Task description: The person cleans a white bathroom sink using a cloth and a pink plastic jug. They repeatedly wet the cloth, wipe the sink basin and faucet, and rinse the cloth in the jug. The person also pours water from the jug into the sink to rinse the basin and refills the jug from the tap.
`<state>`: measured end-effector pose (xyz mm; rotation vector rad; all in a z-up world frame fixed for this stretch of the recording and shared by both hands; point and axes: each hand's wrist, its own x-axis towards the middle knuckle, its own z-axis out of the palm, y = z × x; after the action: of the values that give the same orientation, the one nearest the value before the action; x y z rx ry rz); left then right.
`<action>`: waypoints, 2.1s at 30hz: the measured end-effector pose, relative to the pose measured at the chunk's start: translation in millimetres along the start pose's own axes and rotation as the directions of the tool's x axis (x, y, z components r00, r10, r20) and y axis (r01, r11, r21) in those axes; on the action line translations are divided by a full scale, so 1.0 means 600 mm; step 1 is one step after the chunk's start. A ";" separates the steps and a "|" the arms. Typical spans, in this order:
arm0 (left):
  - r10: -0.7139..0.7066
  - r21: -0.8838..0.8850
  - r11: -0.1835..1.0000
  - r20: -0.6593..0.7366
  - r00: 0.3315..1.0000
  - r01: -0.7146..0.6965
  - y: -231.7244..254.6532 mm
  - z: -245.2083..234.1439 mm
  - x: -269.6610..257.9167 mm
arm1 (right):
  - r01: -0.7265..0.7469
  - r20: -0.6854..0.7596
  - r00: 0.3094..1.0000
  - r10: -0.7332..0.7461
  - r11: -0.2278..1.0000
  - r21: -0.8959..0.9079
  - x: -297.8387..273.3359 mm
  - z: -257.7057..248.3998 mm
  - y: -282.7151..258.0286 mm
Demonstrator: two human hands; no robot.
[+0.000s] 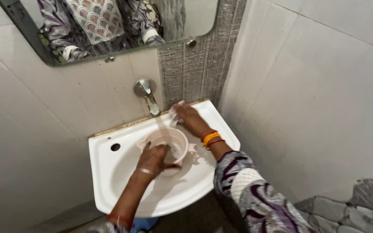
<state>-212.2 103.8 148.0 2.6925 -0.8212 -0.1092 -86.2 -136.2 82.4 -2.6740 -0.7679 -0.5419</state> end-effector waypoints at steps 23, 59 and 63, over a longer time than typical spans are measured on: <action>0.171 0.254 0.960 -0.197 0.965 -0.118 0.052 0.010 -0.028 | -0.356 -0.154 0.934 0.323 0.885 -0.301 -0.252 -0.082 -0.047; 0.472 0.354 0.876 -0.488 0.734 -0.328 0.117 0.003 0.198 | -0.332 -0.236 0.919 0.315 0.943 -0.034 -0.318 -0.105 -0.223; 0.472 0.337 0.878 -0.501 0.725 -0.339 0.113 -0.013 0.168 | -0.357 -0.175 0.917 0.360 0.933 0.046 -0.307 -0.110 -0.315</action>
<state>-163.0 -3.4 179.5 2.4177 -1.2408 0.9069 -354.1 -90.1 95.4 -2.6168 -0.2188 -0.6642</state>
